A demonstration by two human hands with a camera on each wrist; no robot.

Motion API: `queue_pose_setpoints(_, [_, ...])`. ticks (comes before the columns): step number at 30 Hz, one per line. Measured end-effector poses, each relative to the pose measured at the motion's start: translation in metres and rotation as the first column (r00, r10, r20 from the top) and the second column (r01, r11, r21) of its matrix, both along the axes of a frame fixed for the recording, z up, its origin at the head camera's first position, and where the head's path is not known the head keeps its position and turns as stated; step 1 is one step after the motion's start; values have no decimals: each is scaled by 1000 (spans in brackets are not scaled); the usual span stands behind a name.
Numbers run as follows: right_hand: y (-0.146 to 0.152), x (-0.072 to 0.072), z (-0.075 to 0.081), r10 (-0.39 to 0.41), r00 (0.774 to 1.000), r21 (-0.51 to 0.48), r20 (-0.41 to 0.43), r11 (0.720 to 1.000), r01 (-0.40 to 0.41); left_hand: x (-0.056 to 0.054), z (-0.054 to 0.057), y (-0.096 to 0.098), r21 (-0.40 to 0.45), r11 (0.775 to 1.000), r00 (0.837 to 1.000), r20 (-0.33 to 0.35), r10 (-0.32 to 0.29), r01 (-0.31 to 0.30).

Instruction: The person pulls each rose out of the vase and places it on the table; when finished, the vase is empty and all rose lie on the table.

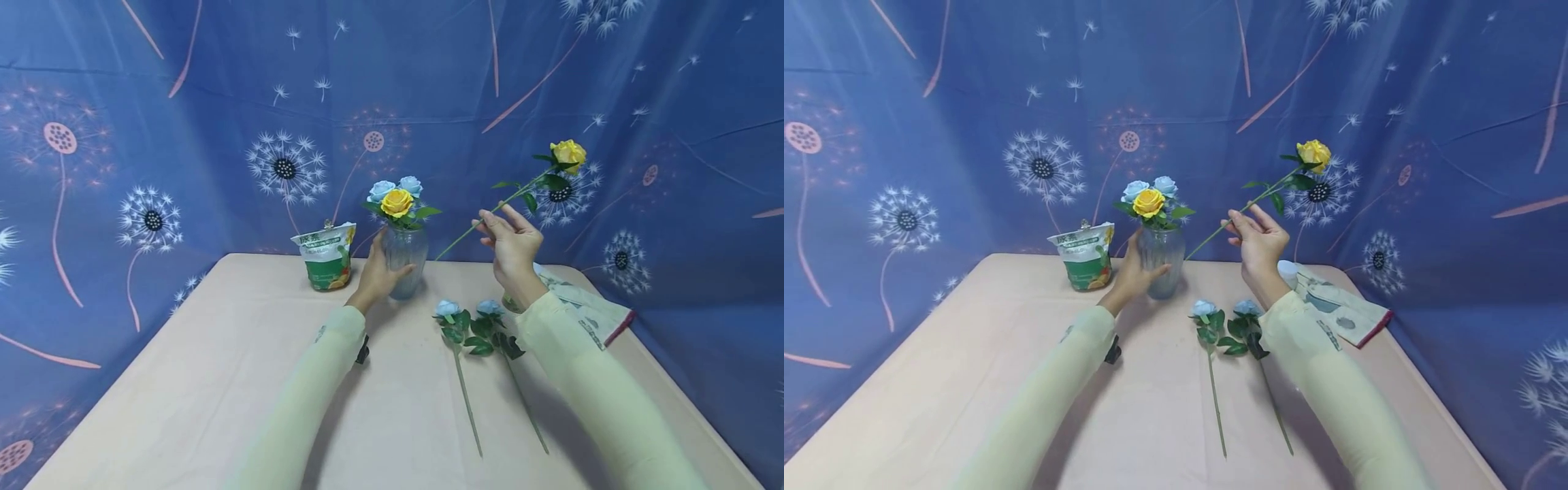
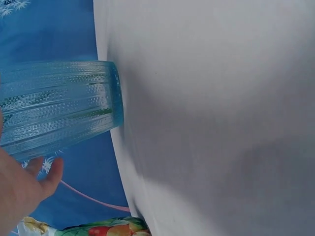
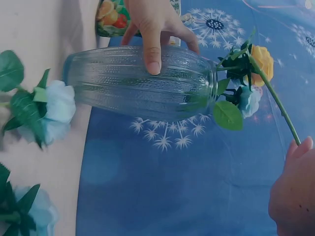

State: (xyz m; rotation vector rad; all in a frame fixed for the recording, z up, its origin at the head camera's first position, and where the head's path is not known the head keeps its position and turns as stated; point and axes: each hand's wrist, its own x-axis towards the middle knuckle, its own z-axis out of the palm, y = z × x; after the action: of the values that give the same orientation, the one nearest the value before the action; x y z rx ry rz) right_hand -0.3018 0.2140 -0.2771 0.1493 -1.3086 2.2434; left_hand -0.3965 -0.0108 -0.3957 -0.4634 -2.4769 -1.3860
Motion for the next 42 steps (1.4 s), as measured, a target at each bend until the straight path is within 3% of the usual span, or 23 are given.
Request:
queue_pose_setpoints(11, [17,39,-15,48,998,198,39,979,-55,-1,-4,1,19,1000,1000,-23,11,-11])
queue_pose_setpoints(20, [39,66,-27,52,986,395,160,912,-112,-3,-1,1,36,999,999,-43,17,-15])
queue_pose_setpoints(24, [52,76,-35,70,969,479,237,859,-179,-3,2,2,51,999,999,-48,19,-17])
queue_pose_setpoints(28, [66,84,-43,42,953,595,299,773,-220,-4,3,2,61,998,998,-59,16,-13])
queue_pose_setpoints(32, [80,89,-51,20,924,655,381,700,-285,-5,3,2,63,998,998,-64,9,-5])
queue_pose_setpoints(39, [103,95,-63,56,856,648,514,629,-430,-7,3,1,69,998,998,-69,4,1])
queue_pose_setpoints(42, [112,98,-67,71,833,636,548,611,-471,-8,2,1,63,998,998,-66,1,3])
